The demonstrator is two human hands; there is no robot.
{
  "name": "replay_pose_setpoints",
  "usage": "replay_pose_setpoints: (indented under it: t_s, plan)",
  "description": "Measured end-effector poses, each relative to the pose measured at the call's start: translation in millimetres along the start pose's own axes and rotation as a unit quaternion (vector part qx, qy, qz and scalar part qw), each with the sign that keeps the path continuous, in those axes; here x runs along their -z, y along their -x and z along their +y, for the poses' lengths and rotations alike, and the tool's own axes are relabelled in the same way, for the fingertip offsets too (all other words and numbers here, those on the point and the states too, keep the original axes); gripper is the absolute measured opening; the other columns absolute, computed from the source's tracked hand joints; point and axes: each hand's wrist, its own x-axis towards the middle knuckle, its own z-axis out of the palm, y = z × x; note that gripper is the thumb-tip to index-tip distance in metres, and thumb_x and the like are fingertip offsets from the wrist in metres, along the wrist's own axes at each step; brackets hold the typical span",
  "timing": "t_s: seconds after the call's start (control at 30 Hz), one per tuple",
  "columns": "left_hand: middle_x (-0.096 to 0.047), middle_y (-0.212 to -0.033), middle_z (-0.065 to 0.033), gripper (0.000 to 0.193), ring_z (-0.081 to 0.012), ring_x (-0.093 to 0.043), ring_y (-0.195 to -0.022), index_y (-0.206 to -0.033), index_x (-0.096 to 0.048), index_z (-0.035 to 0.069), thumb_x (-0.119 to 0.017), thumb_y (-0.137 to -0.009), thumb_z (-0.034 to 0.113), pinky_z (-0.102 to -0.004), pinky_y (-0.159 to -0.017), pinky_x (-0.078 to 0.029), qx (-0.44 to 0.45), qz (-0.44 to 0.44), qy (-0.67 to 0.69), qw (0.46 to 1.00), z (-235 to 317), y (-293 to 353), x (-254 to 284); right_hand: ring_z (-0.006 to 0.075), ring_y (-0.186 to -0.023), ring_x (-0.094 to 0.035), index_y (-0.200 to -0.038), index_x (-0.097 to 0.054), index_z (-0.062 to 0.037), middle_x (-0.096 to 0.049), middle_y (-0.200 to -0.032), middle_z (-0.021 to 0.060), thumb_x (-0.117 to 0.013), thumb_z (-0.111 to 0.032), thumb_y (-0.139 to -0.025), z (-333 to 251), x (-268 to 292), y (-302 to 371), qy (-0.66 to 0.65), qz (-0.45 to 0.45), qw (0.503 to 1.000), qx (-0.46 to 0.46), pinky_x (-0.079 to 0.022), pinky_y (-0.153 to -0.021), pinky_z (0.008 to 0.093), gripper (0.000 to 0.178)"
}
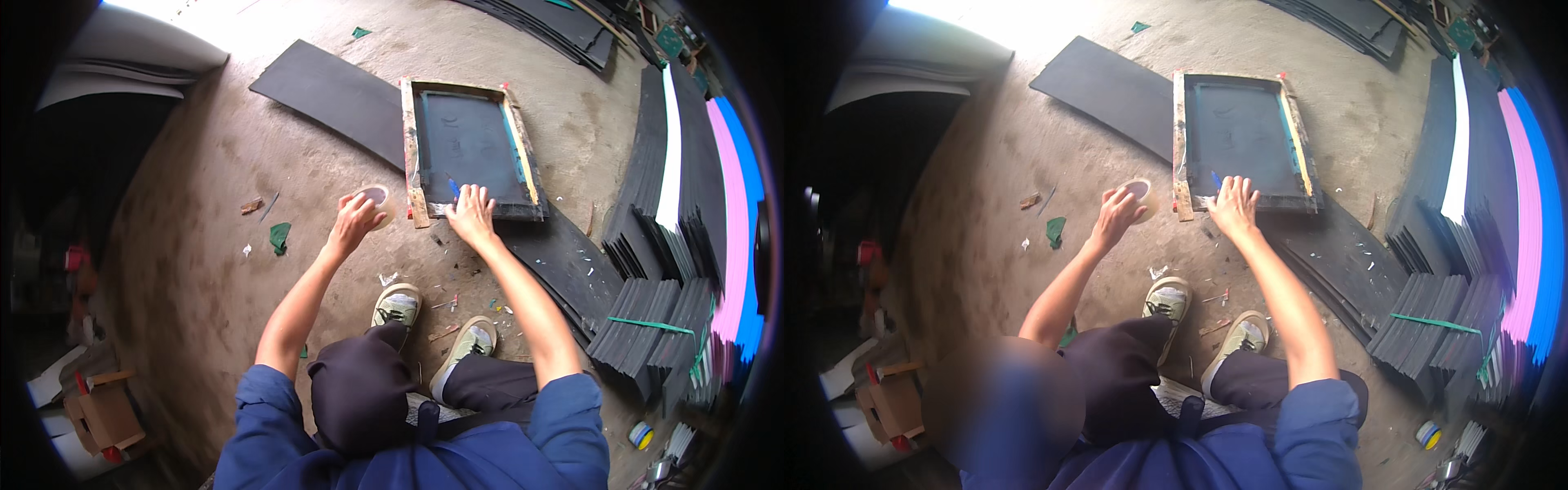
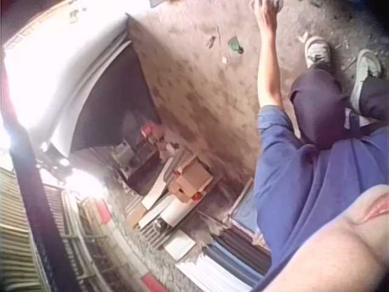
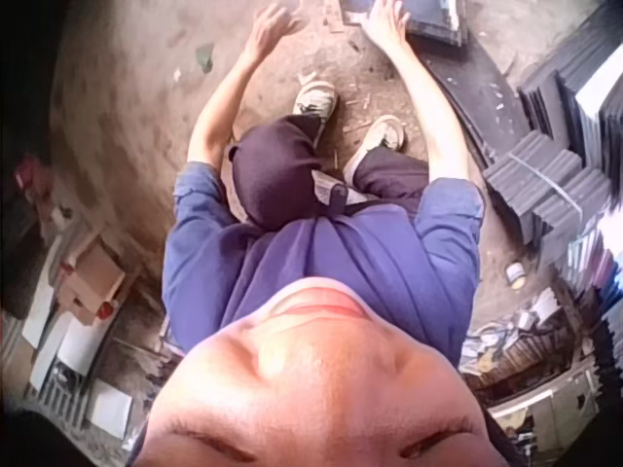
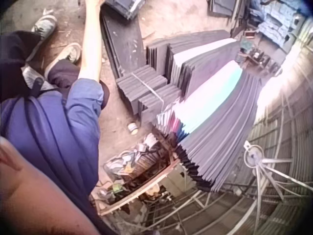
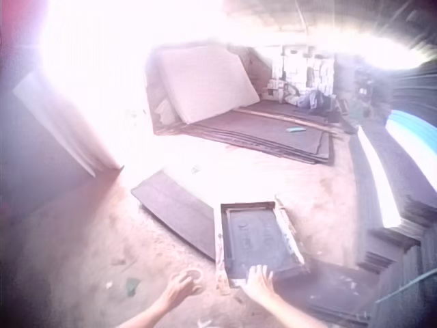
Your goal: The person sits on the floor and applies clear tape along the edges of a rectangular wooden frame. They repeatedly tear tape, press it onto the frame, and use a utility knife to trim excess tape. The frame remains on the floor during the process.
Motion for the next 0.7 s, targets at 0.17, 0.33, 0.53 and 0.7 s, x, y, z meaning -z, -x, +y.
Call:
replay_pose_setpoints:
  t_s: [0.17, 0.33, 0.53, 0.7]
  plan:
    - [-0.054, -0.094, -0.0109, 0.023, -0.0274, -0.053, -0.093, -0.091, -0.051, 0.006, -0.064, -0.08, 0.022, -0.0408, -0.088, -0.034, -0.105, -0.074, 0.049, 0.99, 62.7, -110.7, 6.8, 0.0405, -0.095, -0.05, -0.105, -0.041, 0.0045, -0.045, -0.101, 0.0267, -0.046, -0.016, -0.085, 58.3, 88.1, 0.1, -0.052, 0.038, 0.986, 0.153, -0.044, -0.081, 0.0459, 0.028]
    - [-0.05, -0.097, -0.0122, 0.028, -0.026, -0.051, -0.097, -0.095, -0.048, 0.003, -0.058, -0.084, 0.028, -0.043, -0.086, -0.032, -0.2, -0.136, 0.066, 0.968, 161.5, -177.5, -48.6, 0.0392, -0.097, -0.054, -0.107, -0.043, -0.0004, -0.054, -0.1, 0.025, -0.057, -0.01, -0.08, 159.2, 119.0, 22.7, -0.19, 0.143, 0.971, 0.016, -0.043, -0.083, 0.0434, 0.031]
    - [-0.048, -0.093, -0.0065, 0.026, -0.0216, -0.048, -0.095, -0.095, -0.05, 0.009, -0.06, -0.08, 0.027, -0.0409, -0.089, -0.032, -0.265, -0.124, 0.067, 0.954, 255.2, -155.9, -169.9, 0.0309, -0.089, -0.061, -0.102, -0.05, -0.0058, -0.062, -0.094, 0.0155, -0.071, -0.015, -0.071, 278.2, 23.9, 99.9, -0.269, 0.19, 0.88, -0.344, -0.047, -0.078, 0.0404, 0.037]
    - [-0.049, -0.093, -0.0044, 0.025, -0.0206, -0.049, -0.096, -0.094, -0.051, 0.011, -0.063, -0.077, 0.025, -0.0428, -0.091, -0.031, -0.23, -0.141, 0.078, 0.96, 273.7, -98.0, -236.5, 0.0301, -0.086, -0.062, -0.098, -0.054, -0.0025, -0.063, -0.088, 0.0155, -0.071, -0.013, -0.071, 281.3, -34.3, 122.9, -0.308, 0.194, 0.836, -0.41, -0.048, -0.077, 0.0376, 0.033]
